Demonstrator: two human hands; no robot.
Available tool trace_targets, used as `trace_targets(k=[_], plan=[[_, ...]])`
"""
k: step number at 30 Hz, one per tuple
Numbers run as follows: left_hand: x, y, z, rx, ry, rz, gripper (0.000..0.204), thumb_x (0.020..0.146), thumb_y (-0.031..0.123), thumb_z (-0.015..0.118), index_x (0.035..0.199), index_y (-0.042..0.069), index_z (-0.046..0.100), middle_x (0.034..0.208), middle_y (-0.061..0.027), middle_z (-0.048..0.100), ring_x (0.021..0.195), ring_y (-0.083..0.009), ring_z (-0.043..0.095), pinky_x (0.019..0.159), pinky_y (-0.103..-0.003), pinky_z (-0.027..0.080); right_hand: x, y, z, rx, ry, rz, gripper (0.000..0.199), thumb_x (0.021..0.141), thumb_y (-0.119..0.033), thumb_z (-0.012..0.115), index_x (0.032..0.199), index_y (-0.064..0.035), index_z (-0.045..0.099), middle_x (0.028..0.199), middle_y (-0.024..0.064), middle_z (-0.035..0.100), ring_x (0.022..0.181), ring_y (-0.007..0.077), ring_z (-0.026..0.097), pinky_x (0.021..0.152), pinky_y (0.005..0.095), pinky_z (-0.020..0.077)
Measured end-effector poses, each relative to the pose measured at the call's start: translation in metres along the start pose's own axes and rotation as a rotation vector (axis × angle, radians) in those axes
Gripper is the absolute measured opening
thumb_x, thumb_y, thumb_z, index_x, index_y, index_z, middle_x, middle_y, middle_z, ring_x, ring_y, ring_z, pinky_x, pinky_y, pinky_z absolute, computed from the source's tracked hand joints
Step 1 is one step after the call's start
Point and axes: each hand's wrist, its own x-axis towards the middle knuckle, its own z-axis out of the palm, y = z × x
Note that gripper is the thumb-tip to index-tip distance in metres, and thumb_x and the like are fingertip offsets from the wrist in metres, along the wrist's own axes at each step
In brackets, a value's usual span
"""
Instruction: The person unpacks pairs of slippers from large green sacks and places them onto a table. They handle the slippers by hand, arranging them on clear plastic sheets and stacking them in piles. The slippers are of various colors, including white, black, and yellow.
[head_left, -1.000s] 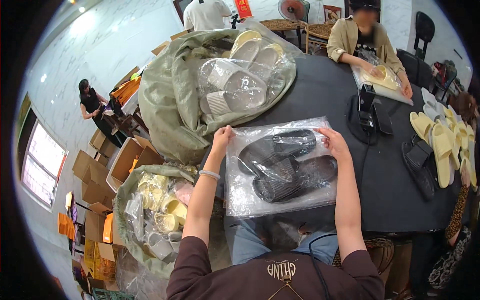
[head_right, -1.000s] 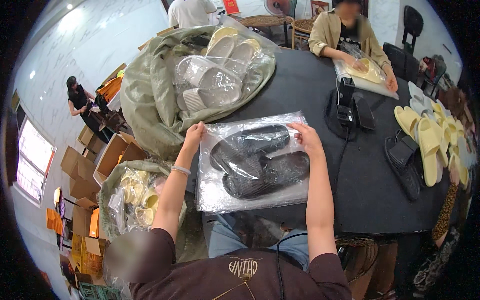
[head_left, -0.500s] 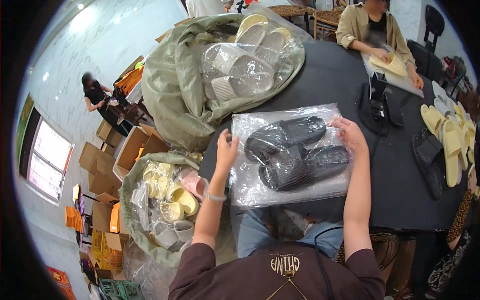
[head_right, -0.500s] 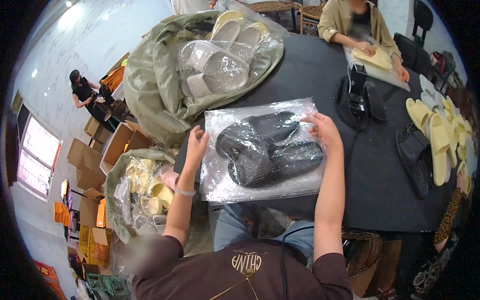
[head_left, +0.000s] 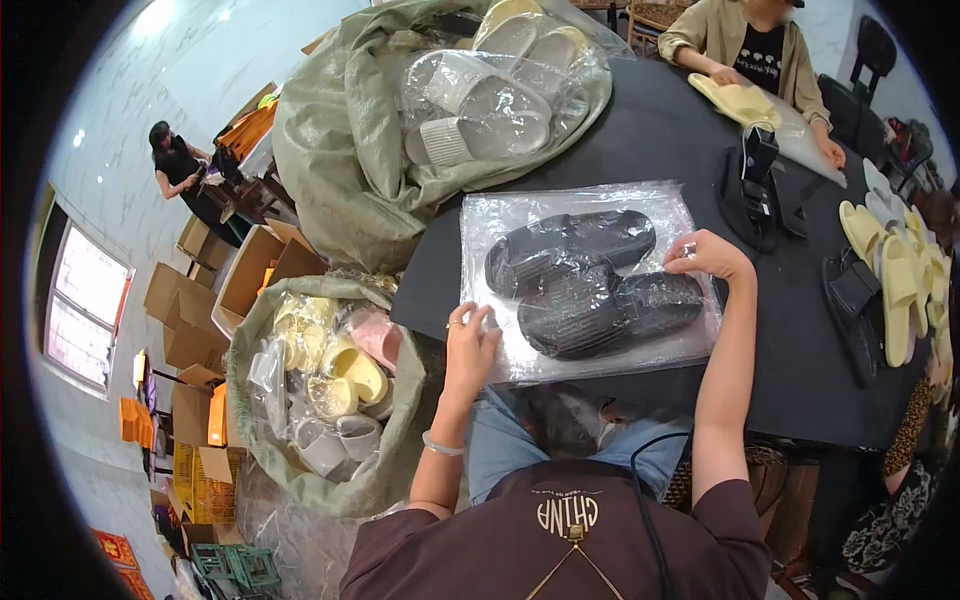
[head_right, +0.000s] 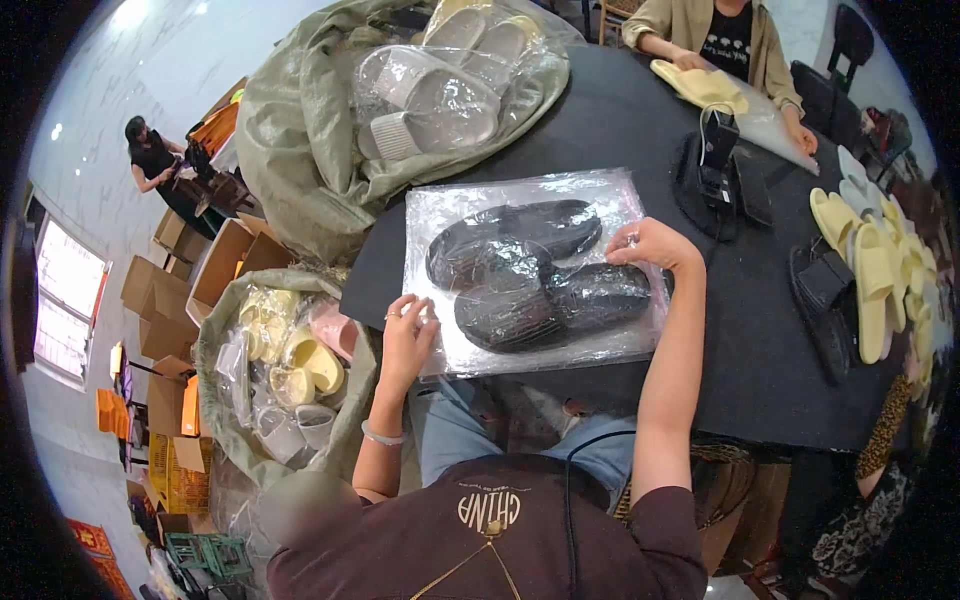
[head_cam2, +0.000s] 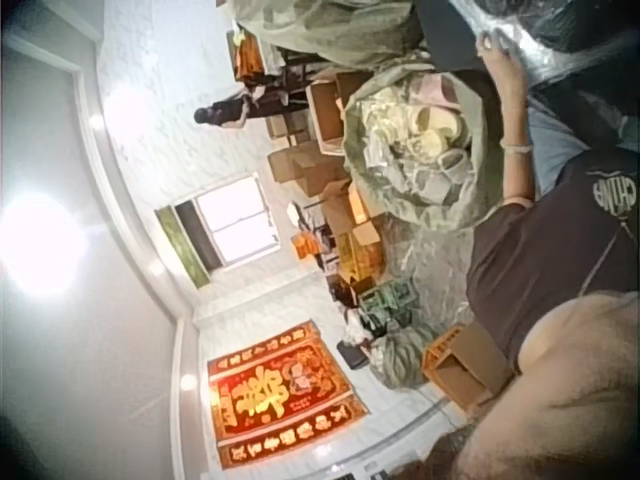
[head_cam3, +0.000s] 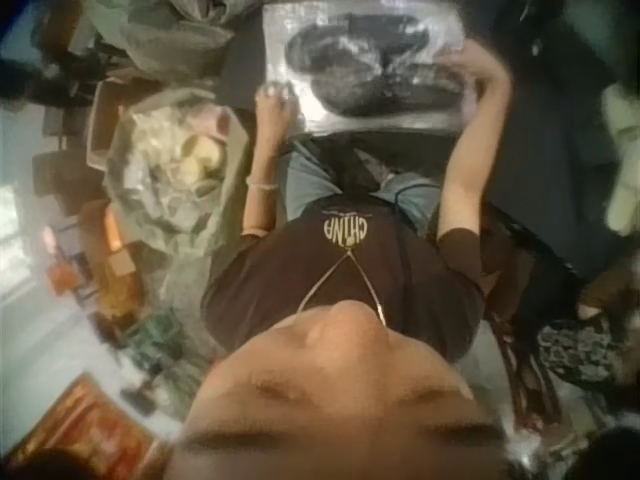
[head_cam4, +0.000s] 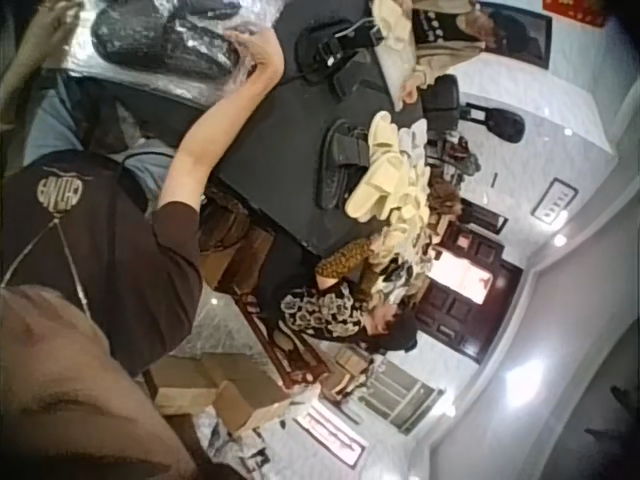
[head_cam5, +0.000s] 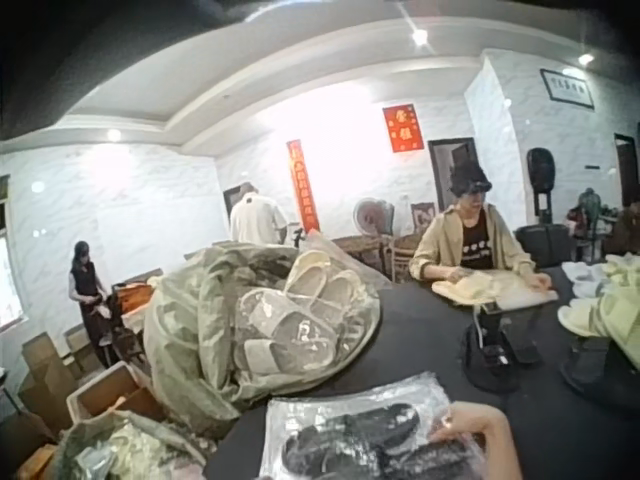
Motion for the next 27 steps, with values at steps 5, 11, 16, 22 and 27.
trace_targets(k=[5, 11, 16, 22, 27], plan=[[-0.002, -0.003, -0.001, -0.038, -0.028, 0.012, 0.039, 0.075, 0.007, 0.07, 0.113, 0.003, 0.061, 0.124, -0.0168, 0.051, 0.07, -0.018, 0.06, 0.068, -0.029, 0.05, 0.014, -0.011, 0.013, -0.152, -0.187, -0.199, 0.035, 0.072, -0.028, 0.076, 0.1, -0.0075, 0.07, 0.1, 0.0081, 0.066, 0.092, 0.0214, 0.06, 0.084, 0.0327, 0.0454], [-0.002, -0.001, 0.0, -0.139, -0.021, 0.0, 0.039, 0.075, 0.007, 0.07, 0.112, 0.002, 0.061, 0.125, -0.0155, 0.05, 0.073, -0.0184, 0.06, 0.069, -0.03, 0.051, -0.004, 0.0, 0.037, -0.745, 0.297, -0.598, 0.071, 0.074, -0.031, 0.071, 0.137, -0.0155, 0.041, 0.138, 0.0072, 0.042, 0.123, 0.0276, 0.044, 0.102, 0.0415, 0.0344], [-0.006, -0.003, -0.005, -0.181, -0.036, -0.056, 0.041, 0.075, 0.006, 0.069, 0.114, 0.002, 0.06, 0.125, -0.0161, 0.049, 0.073, -0.0193, 0.059, 0.071, -0.031, 0.05, 0.02, -0.043, 0.07, -0.765, 0.069, -0.637, 0.081, 0.072, -0.029, 0.072, 0.141, -0.0127, 0.033, 0.148, 0.0065, 0.031, 0.135, 0.0262, 0.031, 0.111, 0.0431, 0.0233], [0.0, 0.003, -0.011, -0.213, -0.113, -0.02, 0.04, 0.077, 0.002, 0.066, 0.115, -0.003, 0.056, 0.128, -0.0224, 0.043, 0.097, -0.033, 0.059, 0.077, -0.035, 0.052, 0.07, -0.035, 0.092, -0.704, 0.054, -0.687, 0.06, 0.061, 0.0, 0.06, 0.121, -0.0022, 0.052, 0.141, 0.0155, 0.039, 0.134, 0.0286, 0.033, 0.112, 0.0463, 0.0225], [-0.002, -0.003, -0.007, -0.191, -0.102, -0.013, 0.041, 0.075, 0.002, 0.066, 0.114, -0.006, 0.056, 0.13, -0.025, 0.043, 0.112, -0.0384, 0.05, 0.093, -0.04, 0.044, 0.081, -0.019, 0.087, -0.567, 0.07, -0.65, 0.04, 0.062, 0.007, 0.055, 0.1, -0.0002, 0.061, 0.125, 0.0182, 0.054, 0.127, 0.0303, 0.042, 0.11, 0.0451, 0.0263]])
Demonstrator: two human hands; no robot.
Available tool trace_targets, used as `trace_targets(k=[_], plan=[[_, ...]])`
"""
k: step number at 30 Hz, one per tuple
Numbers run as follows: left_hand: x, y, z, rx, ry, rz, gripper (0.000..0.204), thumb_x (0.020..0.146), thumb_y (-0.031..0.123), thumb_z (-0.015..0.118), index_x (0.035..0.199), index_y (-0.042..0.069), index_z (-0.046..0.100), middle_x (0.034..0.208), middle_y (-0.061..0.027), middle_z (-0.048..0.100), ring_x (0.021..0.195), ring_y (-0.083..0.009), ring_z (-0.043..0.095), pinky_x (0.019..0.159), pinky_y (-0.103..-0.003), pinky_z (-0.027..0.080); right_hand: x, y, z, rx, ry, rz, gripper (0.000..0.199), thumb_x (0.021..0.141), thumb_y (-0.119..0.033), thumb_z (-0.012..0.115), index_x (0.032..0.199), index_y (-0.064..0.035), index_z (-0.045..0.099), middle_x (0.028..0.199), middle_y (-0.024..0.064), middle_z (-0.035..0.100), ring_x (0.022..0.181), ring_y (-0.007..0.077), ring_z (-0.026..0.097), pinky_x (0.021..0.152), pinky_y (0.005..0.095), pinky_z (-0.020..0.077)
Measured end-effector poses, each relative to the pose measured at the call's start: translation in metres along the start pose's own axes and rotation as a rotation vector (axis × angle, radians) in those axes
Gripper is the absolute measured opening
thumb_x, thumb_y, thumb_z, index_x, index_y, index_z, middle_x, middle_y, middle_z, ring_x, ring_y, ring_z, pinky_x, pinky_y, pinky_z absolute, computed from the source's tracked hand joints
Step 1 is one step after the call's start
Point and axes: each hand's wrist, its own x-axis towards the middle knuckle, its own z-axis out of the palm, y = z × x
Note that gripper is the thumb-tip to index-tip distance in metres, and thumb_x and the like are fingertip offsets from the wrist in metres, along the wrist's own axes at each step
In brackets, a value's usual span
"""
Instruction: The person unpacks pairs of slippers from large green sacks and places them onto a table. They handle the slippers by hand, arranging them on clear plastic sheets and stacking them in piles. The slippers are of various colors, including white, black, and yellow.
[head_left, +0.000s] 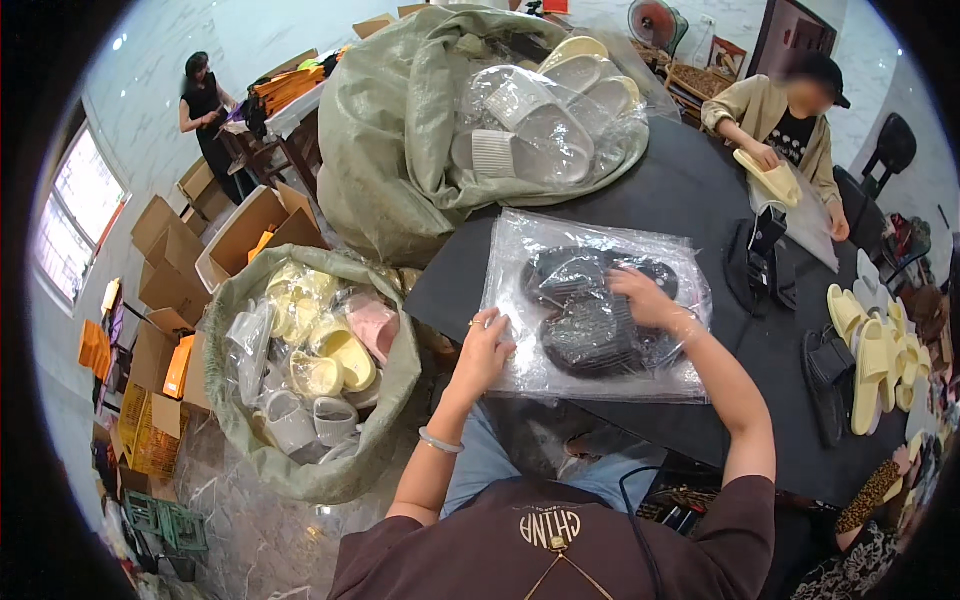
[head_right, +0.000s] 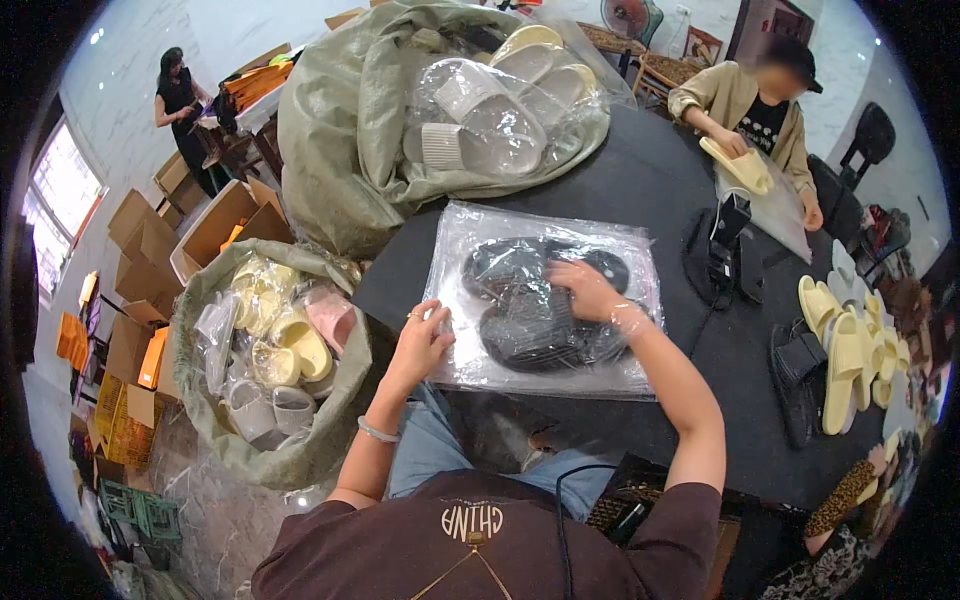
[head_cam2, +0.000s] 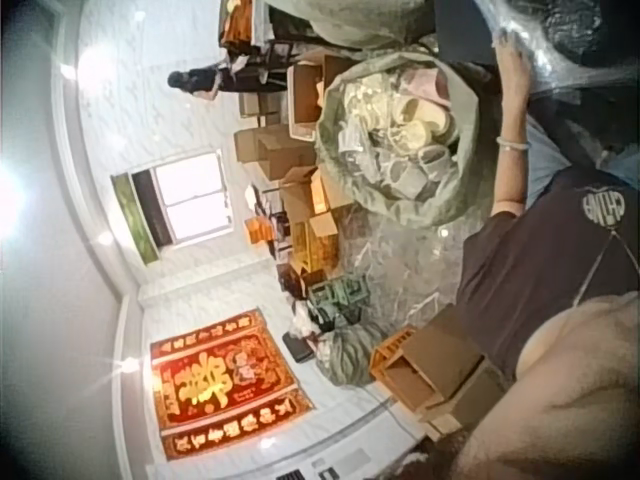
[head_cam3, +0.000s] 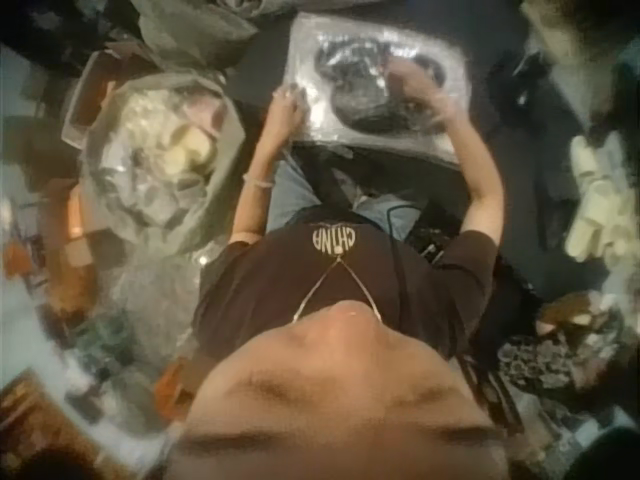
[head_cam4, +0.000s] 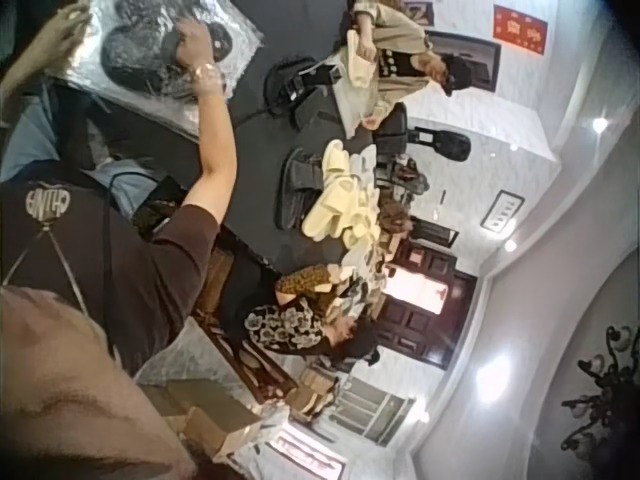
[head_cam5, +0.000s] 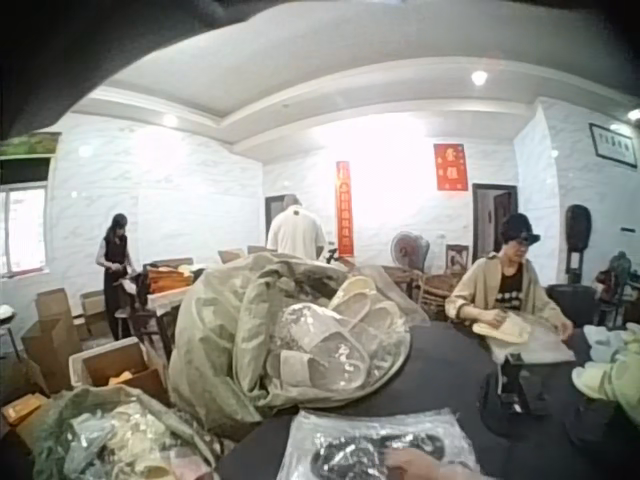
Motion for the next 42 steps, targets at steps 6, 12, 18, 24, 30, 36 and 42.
trace_targets(k=[6, 12, 18, 24, 30, 36, 42], plan=[[-0.002, -0.016, 0.005, 0.148, 0.07, 0.093, 0.042, 0.075, 0.004, 0.067, 0.115, -0.006, 0.056, 0.13, -0.0234, 0.045, 0.085, -0.0299, 0.061, 0.077, -0.035, 0.049, -0.075, 0.012, -0.083, -0.443, 0.045, 0.087, 0.038, 0.057, 0.0, 0.058, 0.094, -0.0028, 0.066, 0.112, 0.0145, 0.061, 0.119, 0.0273, 0.049, 0.11, 0.0412, 0.0282], [0.0, 0.011, -0.005, 0.035, 0.08, 0.01, 0.038, 0.08, 0.001, 0.063, 0.114, -0.01, 0.054, 0.128, -0.0276, 0.046, 0.106, -0.0385, 0.055, 0.088, -0.04, 0.046, -0.168, -0.016, -0.179, -0.683, 0.154, 0.301, 0.031, 0.055, 0.005, 0.051, 0.083, 0.002, 0.063, 0.098, 0.0134, 0.064, 0.112, 0.03, 0.053, 0.11, 0.0472, 0.027], [-0.007, 0.037, -0.007, -0.213, 0.142, -0.123, 0.033, 0.082, -0.001, 0.059, 0.114, -0.009, 0.055, 0.128, -0.0251, 0.049, 0.105, -0.0363, 0.056, 0.087, -0.038, 0.046, -0.203, -0.038, -0.233, -0.827, 0.609, 0.384, 0.028, 0.069, 0.003, 0.051, 0.094, 0.0081, 0.06, 0.097, 0.0228, 0.063, 0.106, 0.0377, 0.055, 0.102, 0.0389, 0.0364], [-0.01, 0.048, -0.003, 0.393, 0.327, 0.133, 0.035, 0.082, 0.002, 0.062, 0.115, -0.006, 0.056, 0.132, -0.0196, 0.047, 0.117, -0.032, 0.05, 0.096, -0.04, 0.042, -0.118, -0.107, -0.178, -0.454, 0.69, 0.254, 0.014, 0.07, -0.001, 0.061, 0.081, 0.0046, 0.054, 0.081, 0.0228, 0.058, 0.08, 0.0421, 0.058, 0.069, 0.0393, 0.0449], [0.012, 0.038, 0.006, 0.585, 0.012, 0.303, 0.046, 0.089, 0.024, 0.055, 0.125, -0.003, 0.048, 0.138, -0.0194, 0.04, 0.132, -0.031, 0.035, 0.105, -0.045, 0.031, -0.017, -0.098, -0.062, -0.239, 0.617, 0.274, 0.021, 0.063, -0.002, 0.062, 0.083, 0.0007, 0.054, 0.086, 0.0214, 0.059, 0.083, 0.041, 0.058, 0.072, 0.0464, 0.0477], [0.013, 0.008, 0.036, 0.626, -0.112, 0.205, 0.061, 0.089, 0.036, 0.05, 0.132, -0.005, 0.037, 0.142, -0.0234, 0.032, 0.136, -0.0371, 0.024, 0.109, -0.049, 0.022, 0.028, -0.08, 0.017, -0.173, 0.494, 0.48, 0.017, 0.072, -0.014, 0.063, 0.08, -0.0011, 0.055, 0.084, 0.0174, 0.061, 0.081, 0.038, 0.062, 0.072, 0.0458, 0.0501], [0.01, 0.013, 0.035, 0.568, -0.093, 0.152, 0.066, 0.091, 0.043, 0.045, 0.137, -0.003, 0.033, 0.144, -0.0288, 0.026, 0.135, -0.0401, 0.024, 0.109, -0.049, 0.021, 0.008, -0.034, 0.015, -0.298, 0.473, 0.731, 0.022, 0.077, -0.021, 0.065, 0.086, -0.0015, 0.059, 0.089, 0.0166, 0.062, 0.083, 0.0363, 0.063, 0.073, 0.0457, 0.0501]])
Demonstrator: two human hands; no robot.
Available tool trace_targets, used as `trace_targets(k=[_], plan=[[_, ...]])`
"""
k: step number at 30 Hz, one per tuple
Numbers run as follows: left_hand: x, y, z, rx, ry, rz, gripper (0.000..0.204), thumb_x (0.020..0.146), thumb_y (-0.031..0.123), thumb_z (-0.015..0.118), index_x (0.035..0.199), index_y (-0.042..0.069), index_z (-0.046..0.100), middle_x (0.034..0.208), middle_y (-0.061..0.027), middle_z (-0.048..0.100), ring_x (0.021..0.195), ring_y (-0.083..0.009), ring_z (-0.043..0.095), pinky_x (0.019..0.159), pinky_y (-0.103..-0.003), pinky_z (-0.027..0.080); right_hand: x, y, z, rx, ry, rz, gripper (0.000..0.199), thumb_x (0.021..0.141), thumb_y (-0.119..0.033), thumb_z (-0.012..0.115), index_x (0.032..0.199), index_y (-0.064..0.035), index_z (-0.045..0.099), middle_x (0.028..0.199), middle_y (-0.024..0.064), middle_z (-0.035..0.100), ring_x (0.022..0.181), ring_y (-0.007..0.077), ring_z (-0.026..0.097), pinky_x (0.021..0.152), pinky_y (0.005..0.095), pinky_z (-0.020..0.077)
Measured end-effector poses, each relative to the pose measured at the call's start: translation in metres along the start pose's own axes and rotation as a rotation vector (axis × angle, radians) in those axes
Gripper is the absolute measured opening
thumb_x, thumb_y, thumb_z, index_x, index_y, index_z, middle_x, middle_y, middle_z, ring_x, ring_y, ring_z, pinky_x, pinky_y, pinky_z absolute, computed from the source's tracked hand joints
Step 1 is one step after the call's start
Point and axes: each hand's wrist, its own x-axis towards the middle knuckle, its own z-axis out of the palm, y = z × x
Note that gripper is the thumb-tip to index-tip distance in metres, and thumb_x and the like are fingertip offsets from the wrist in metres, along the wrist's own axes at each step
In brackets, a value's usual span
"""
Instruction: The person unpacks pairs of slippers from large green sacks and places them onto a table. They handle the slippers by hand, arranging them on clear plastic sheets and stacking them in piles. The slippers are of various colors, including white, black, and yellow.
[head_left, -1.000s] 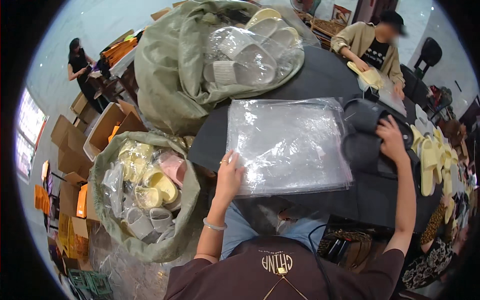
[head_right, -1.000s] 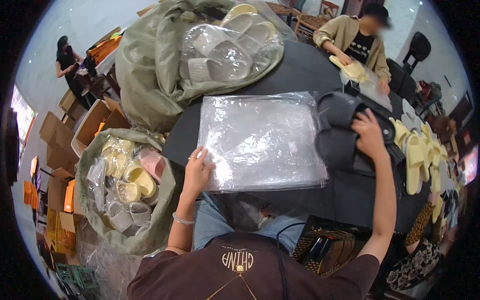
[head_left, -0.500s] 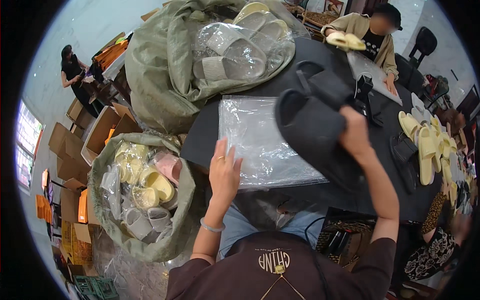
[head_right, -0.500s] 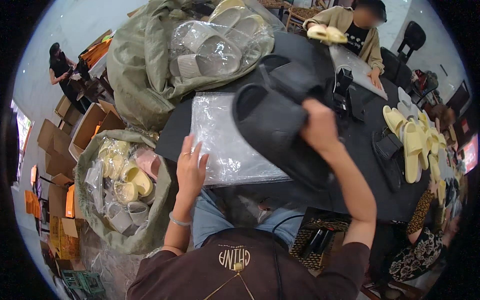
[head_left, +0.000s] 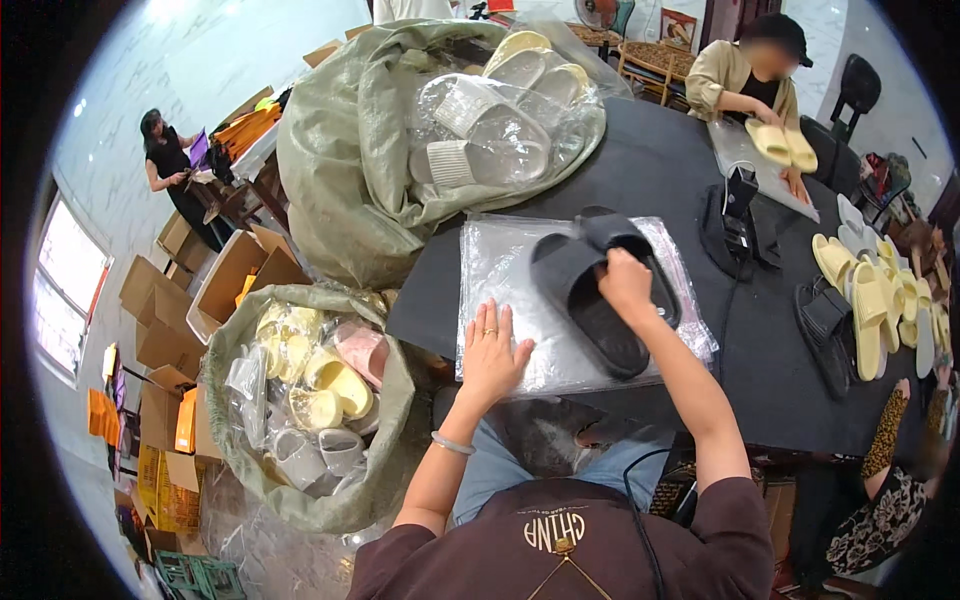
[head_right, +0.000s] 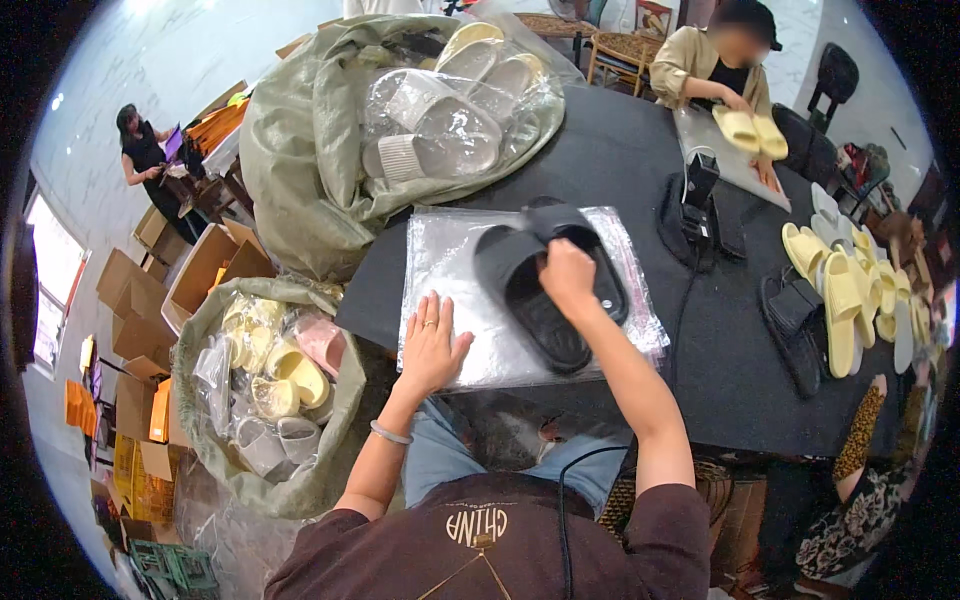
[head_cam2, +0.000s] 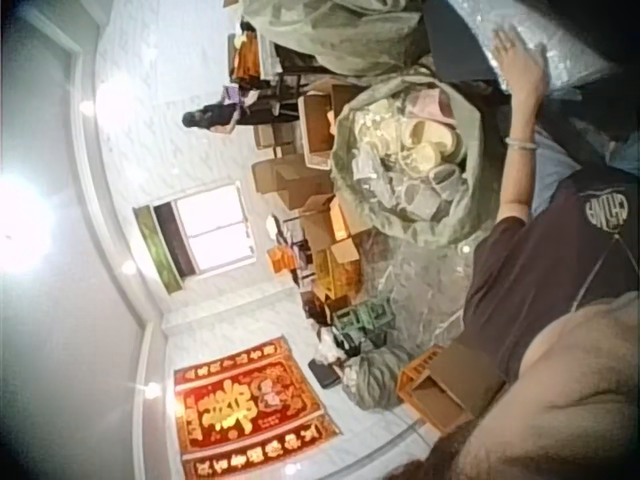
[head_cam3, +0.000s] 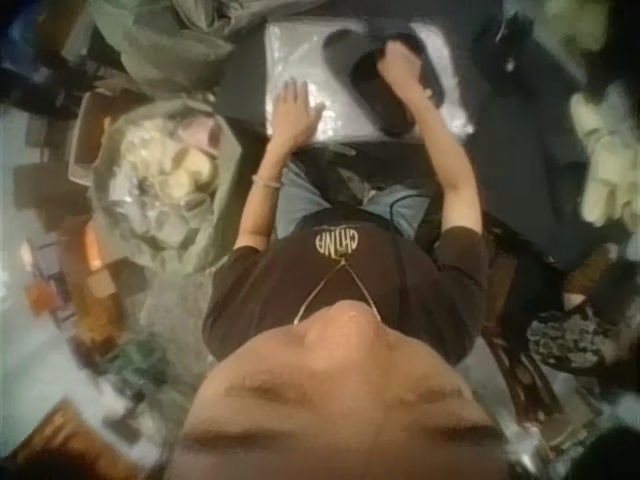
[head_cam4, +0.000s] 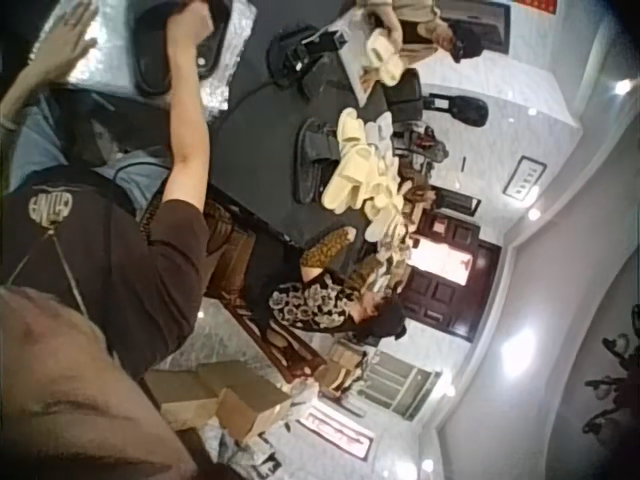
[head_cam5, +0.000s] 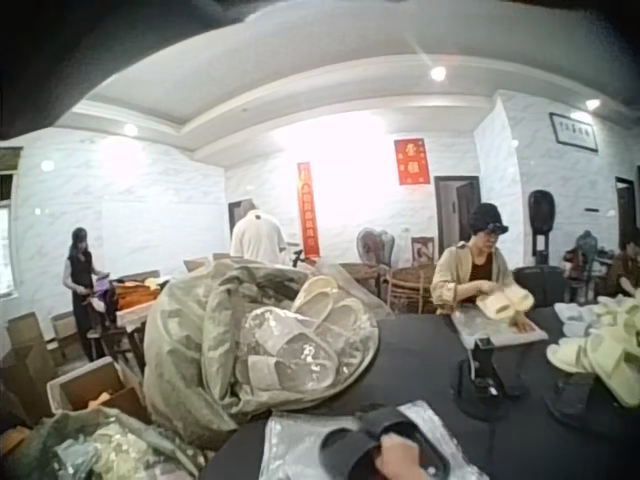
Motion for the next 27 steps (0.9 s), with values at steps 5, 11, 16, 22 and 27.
trace_targets(k=[5, 11, 16, 22, 27], plan=[[0.005, 0.002, -0.007, 0.015, -0.054, 0.011, 0.066, 0.091, 0.044, 0.045, 0.138, -0.002, 0.033, 0.142, -0.0292, 0.029, 0.134, -0.0403, 0.026, 0.108, -0.049, 0.023, 0.011, 0.044, 0.002, 0.043, -0.01, 0.133, 0.04, 0.08, -0.031, 0.063, 0.103, 0.0016, 0.058, 0.107, 0.0192, 0.06, 0.11, 0.0349, 0.052, 0.095, 0.0482, 0.0385], [0.054, 0.008, -0.006, 0.139, -0.131, 0.052, 0.059, 0.092, 0.04, 0.045, 0.136, 0.001, 0.037, 0.143, -0.0233, 0.033, 0.135, -0.0343, 0.027, 0.109, -0.047, 0.023, 0.007, 0.053, 0.01, 0.117, -0.109, 0.05, 0.067, 0.082, -0.043, 0.06, 0.125, 0.0073, 0.047, 0.132, 0.023, 0.046, 0.128, 0.0352, 0.037, 0.109, 0.051, 0.0204], [0.095, -0.038, 0.019, 0.148, 0.016, -0.028, 0.059, 0.095, 0.041, 0.038, 0.14, 0.003, 0.033, 0.148, -0.0137, 0.028, 0.138, -0.028, 0.023, 0.111, -0.048, 0.019, 0.005, 0.055, 0.008, 0.146, -0.124, 0.036, 0.057, 0.088, -0.035, 0.052, 0.127, 0.0062, 0.046, 0.135, 0.0202, 0.044, 0.13, 0.0327, 0.036, 0.111, 0.0485, 0.0187], [0.094, -0.059, 0.024, 0.11, 0.026, -0.146, 0.064, 0.094, 0.047, 0.035, 0.142, 0.006, 0.029, 0.151, -0.0103, 0.023, 0.14, -0.0264, 0.02, 0.111, -0.047, 0.017, 0.004, 0.063, 0.011, 0.114, -0.043, 0.098, 0.048, 0.089, -0.029, 0.051, 0.121, 0.0062, 0.05, 0.131, 0.0202, 0.048, 0.126, 0.0321, 0.04, 0.11, 0.0486, 0.0208], [0.092, -0.054, 0.02, 0.095, 0.041, -0.156, 0.064, 0.093, 0.046, 0.037, 0.141, 0.004, 0.032, 0.15, -0.0109, 0.025, 0.139, -0.0272, 0.022, 0.111, -0.047, 0.017, 0.003, 0.064, 0.002, 0.083, 0.173, 0.102, 0.042, 0.088, -0.023, 0.053, 0.116, 0.008, 0.051, 0.122, 0.0215, 0.054, 0.12, 0.035, 0.045, 0.108, 0.049, 0.0239]])
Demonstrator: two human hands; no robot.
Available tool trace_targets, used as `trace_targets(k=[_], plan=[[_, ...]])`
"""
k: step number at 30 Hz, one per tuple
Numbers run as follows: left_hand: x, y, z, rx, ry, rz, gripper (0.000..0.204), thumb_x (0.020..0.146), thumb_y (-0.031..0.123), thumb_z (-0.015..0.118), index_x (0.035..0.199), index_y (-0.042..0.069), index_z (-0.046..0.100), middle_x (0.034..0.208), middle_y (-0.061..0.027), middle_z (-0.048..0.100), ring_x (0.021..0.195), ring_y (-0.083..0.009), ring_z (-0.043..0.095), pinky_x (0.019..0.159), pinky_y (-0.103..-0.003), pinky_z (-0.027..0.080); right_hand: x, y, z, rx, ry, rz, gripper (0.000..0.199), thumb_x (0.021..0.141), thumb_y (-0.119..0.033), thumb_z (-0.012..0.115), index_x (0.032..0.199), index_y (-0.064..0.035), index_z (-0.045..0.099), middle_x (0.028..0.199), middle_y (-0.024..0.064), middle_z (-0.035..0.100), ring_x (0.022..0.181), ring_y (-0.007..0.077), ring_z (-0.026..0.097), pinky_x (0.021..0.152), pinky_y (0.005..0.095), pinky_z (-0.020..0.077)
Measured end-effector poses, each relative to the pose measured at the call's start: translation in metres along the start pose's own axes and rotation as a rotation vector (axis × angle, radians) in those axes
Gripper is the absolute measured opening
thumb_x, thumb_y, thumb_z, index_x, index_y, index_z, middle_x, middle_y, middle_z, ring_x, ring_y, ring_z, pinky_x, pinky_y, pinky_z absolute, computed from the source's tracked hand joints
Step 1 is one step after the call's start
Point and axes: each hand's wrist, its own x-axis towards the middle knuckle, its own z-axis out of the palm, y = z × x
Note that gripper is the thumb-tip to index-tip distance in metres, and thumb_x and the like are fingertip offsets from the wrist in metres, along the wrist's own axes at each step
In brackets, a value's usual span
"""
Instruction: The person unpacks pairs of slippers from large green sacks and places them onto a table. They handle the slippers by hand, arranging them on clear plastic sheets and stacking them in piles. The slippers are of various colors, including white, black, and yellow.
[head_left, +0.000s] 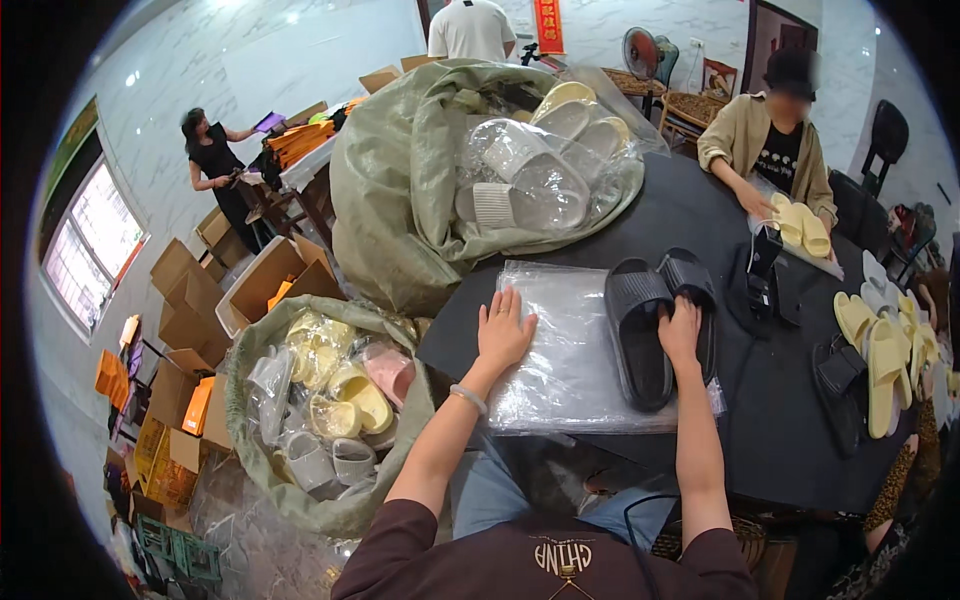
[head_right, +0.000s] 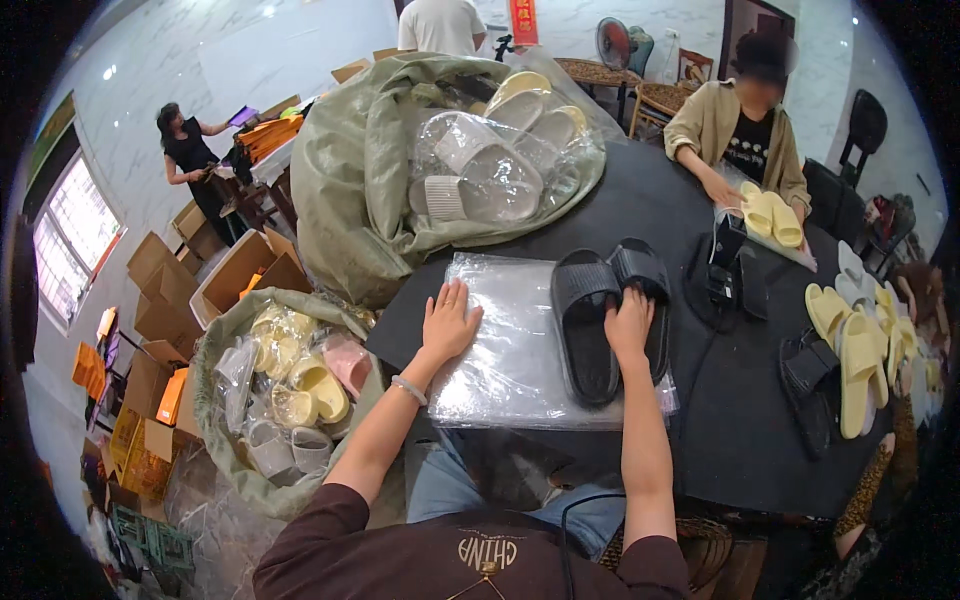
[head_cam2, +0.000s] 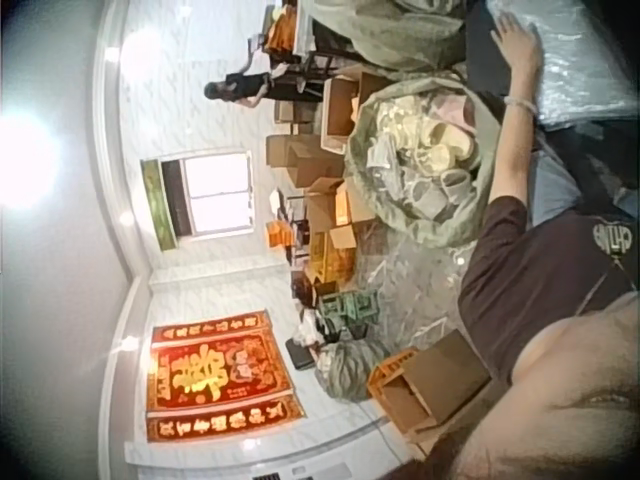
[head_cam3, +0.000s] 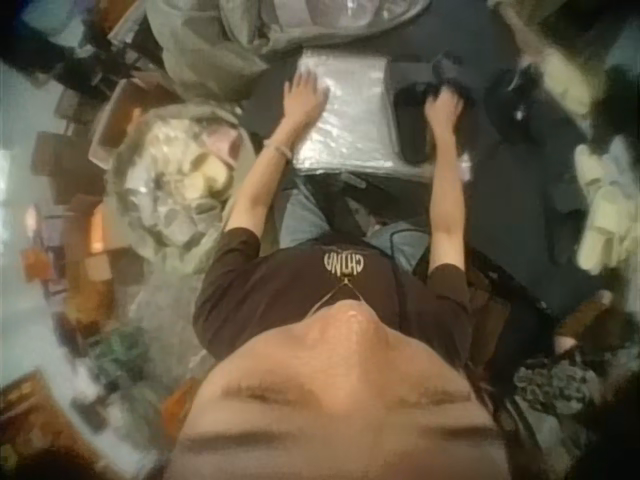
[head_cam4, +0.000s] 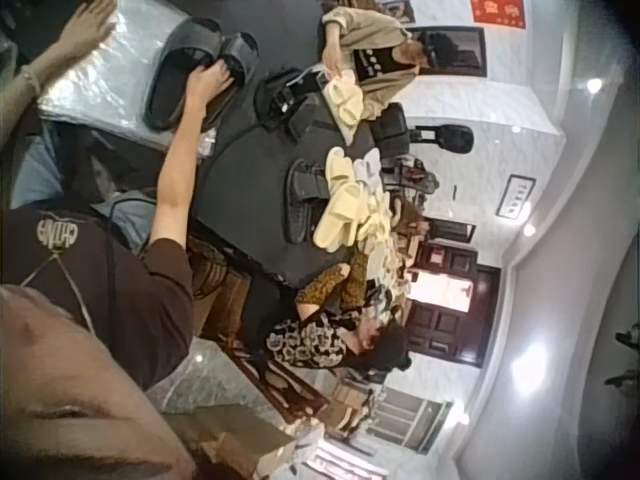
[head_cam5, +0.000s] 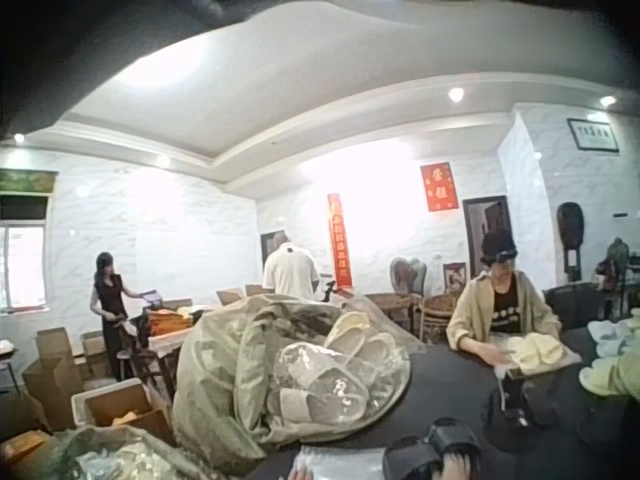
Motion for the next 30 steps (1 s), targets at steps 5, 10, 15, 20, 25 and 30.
trace_targets(k=[5, 10, 15, 20, 25, 30], plan=[[0.004, 0.007, 0.002, 0.012, 0.049, 0.021, 0.063, 0.092, 0.043, 0.041, 0.138, 0.002, 0.036, 0.147, -0.0127, 0.032, 0.136, -0.0281, 0.027, 0.109, -0.048, 0.022, -0.004, -0.013, -0.022, 0.099, -0.359, -0.129, 0.035, 0.084, -0.02, 0.055, 0.111, 0.0023, 0.055, 0.115, 0.0204, 0.057, 0.114, 0.0357, 0.049, 0.104, 0.0492, 0.0294], [0.008, 0.012, -0.001, -0.003, 0.004, 0.03, 0.06, 0.089, 0.037, 0.047, 0.135, -0.001, 0.038, 0.141, -0.018, 0.038, 0.134, -0.0304, 0.031, 0.107, -0.049, 0.024, -0.004, 0.024, -0.053, -0.068, -0.108, -0.115, 0.034, 0.083, -0.019, 0.057, 0.11, 0.0013, 0.055, 0.116, 0.0184, 0.057, 0.116, 0.0327, 0.049, 0.105, 0.0497, 0.0297], [0.001, 0.001, -0.003, 0.079, -0.049, -0.008, 0.062, 0.094, 0.042, 0.038, 0.141, 0.003, 0.032, 0.149, -0.0115, 0.028, 0.139, -0.0266, 0.022, 0.111, -0.047, 0.018, -0.01, 0.053, -0.158, -0.067, 0.094, 0.01, 0.026, 0.075, -0.013, 0.063, 0.095, 0.0029, 0.059, 0.104, 0.0216, 0.061, 0.103, 0.0379, 0.055, 0.091, 0.0454, 0.0411], [0.005, 0.011, 0.001, 0.055, -0.068, 0.016, 0.061, 0.095, 0.043, 0.037, 0.142, 0.004, 0.031, 0.151, -0.0095, 0.025, 0.14, -0.0251, 0.019, 0.112, -0.045, 0.015, -0.06, 0.165, -0.225, -0.051, 0.219, 0.277, 0.035, 0.072, -0.004, 0.059, 0.106, 0.0028, 0.06, 0.099, 0.0267, 0.06, 0.097, 0.0424, 0.057, 0.081, 0.0429, 0.0466], [0.004, 0.009, 0.001, 0.047, -0.087, -0.008, 0.061, 0.095, 0.043, 0.037, 0.142, 0.005, 0.031, 0.151, -0.0085, 0.024, 0.14, -0.0245, 0.018, 0.112, -0.045, 0.014, -0.121, 0.199, -0.234, -0.297, 0.274, 0.522, 0.036, 0.074, 0.001, 0.05, 0.108, -0.0031, 0.061, 0.109, 0.022, 0.06, 0.106, 0.0408, 0.053, 0.09, 0.0452, 0.0418], [0.001, 0.002, -0.006, 0.082, -0.028, -0.017, 0.058, 0.092, 0.037, 0.044, 0.138, 0.002, 0.036, 0.146, -0.0138, 0.033, 0.136, -0.0288, 0.027, 0.11, -0.047, 0.021, -0.135, 0.304, -0.239, -0.443, 0.453, 0.496, 0.035, 0.079, 0.001, 0.047, 0.111, -0.0006, 0.061, 0.11, 0.0231, 0.061, 0.106, 0.039, 0.055, 0.092, 0.0406, 0.0418]])
